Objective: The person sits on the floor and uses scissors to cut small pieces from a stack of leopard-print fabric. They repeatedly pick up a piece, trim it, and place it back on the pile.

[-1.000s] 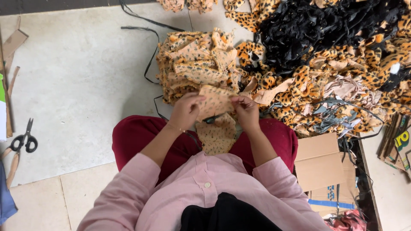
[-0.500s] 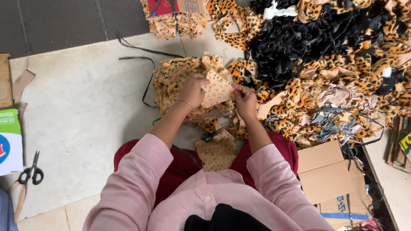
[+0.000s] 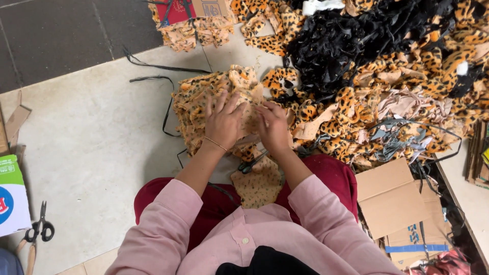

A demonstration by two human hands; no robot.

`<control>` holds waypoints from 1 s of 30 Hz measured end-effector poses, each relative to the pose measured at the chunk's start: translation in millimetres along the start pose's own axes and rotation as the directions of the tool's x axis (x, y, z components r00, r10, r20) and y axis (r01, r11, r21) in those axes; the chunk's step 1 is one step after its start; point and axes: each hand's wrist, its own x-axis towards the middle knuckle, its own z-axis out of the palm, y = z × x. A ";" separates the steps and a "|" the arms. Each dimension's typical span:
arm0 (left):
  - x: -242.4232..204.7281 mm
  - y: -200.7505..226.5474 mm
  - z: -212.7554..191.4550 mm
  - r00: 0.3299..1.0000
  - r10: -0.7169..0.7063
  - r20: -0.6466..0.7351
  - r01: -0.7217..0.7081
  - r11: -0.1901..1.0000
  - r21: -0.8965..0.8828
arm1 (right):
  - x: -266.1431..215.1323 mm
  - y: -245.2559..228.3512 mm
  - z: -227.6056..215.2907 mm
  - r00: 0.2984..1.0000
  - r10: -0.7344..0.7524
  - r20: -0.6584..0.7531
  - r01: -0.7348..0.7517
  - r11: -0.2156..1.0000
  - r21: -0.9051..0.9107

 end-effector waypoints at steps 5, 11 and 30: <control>8.0 -7.5 -0.2 0.932 -0.220 0.290 0.189 0.973 0.132 | 14.5 15.9 51.2 0.982 -0.188 -0.007 0.184 0.967 -0.175; 14.5 -29.2 11.9 0.847 -0.394 0.357 0.329 0.916 0.231 | 45.1 -1.3 70.7 0.982 -0.037 0.184 0.081 0.968 -0.238; -0.9 -57.8 59.0 0.686 -0.472 0.553 0.444 0.875 0.196 | 46.6 21.7 128.0 0.863 0.203 0.463 0.007 0.911 -0.411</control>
